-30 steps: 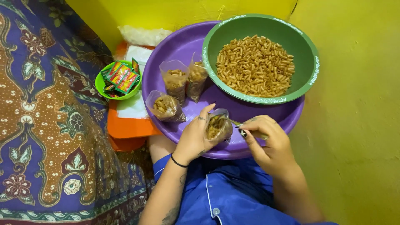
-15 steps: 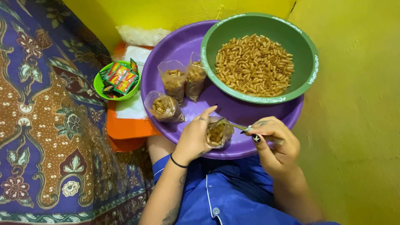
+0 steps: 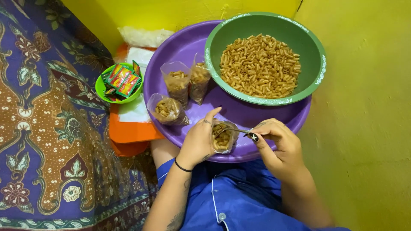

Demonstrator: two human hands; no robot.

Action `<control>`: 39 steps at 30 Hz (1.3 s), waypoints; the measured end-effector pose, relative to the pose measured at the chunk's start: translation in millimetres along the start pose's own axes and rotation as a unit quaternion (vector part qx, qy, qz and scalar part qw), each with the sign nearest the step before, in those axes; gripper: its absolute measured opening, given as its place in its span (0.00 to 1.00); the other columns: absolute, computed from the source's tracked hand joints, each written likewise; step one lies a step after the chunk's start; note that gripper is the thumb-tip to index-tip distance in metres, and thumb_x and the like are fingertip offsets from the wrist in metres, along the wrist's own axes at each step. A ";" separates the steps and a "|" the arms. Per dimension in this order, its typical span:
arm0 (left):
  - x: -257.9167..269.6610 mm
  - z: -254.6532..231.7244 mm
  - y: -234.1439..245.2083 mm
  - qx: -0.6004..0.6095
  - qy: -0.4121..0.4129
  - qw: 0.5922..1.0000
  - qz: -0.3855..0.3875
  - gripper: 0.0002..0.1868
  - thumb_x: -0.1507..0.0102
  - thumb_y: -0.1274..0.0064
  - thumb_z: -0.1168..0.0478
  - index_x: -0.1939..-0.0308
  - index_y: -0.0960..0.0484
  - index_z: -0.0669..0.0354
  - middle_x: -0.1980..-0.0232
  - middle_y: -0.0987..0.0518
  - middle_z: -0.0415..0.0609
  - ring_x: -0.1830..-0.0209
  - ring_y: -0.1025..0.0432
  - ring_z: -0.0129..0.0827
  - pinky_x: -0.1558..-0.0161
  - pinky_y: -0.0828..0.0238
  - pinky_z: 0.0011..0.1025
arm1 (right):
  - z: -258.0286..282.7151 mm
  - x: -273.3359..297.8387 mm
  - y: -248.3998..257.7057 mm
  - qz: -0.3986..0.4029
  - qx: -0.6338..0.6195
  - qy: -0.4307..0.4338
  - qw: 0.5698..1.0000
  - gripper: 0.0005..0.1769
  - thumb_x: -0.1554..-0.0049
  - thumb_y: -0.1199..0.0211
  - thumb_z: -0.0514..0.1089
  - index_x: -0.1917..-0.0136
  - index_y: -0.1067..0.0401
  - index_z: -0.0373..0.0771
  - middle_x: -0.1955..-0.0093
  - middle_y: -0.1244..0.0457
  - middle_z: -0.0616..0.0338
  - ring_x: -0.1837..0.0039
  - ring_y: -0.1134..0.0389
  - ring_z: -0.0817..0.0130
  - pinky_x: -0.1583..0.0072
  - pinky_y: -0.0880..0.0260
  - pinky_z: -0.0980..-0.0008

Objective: Manually scooping macaroni snacks from a large bowl into individual plastic bags using a spoon.

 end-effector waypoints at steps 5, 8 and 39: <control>-1.4 4.5 -2.4 -0.005 0.001 1.000 -0.005 0.56 0.57 0.31 0.71 0.26 0.41 0.62 0.50 0.19 0.69 0.43 0.27 0.68 0.40 0.34 0.58 | 1.0 0.9 -2.1 -0.006 -0.018 0.009 1.000 0.06 0.40 0.37 0.33 0.60 0.26 0.30 0.63 0.33 0.50 0.56 0.29 0.50 0.50 0.27 0.59; -2.3 4.2 -2.7 -0.021 0.002 1.000 -0.002 0.57 0.58 0.32 0.73 0.26 0.42 0.63 0.49 0.19 0.70 0.43 0.28 0.68 0.40 0.34 0.57 | 0.2 1.1 -4.3 -0.007 -0.016 0.017 1.000 0.06 0.40 0.37 0.33 0.59 0.26 0.31 0.63 0.33 0.50 0.57 0.29 0.50 0.50 0.27 0.59; 1.3 2.6 -1.6 -0.022 0.015 1.000 0.004 0.59 0.57 0.26 0.50 0.26 0.41 0.58 0.44 0.20 0.67 0.39 0.29 0.66 0.38 0.35 0.58 | 9.5 -4.9 0.2 0.017 0.029 0.032 0.999 0.03 0.41 0.36 0.32 0.58 0.25 0.33 0.61 0.33 0.50 0.54 0.28 0.47 0.47 0.27 0.55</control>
Point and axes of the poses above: each hand's wrist, its own x-axis away from the middle knuckle, its own y-axis out of the back of the hand, z = x × y, the point moved 3 cm from there along -x, towards the middle knuckle
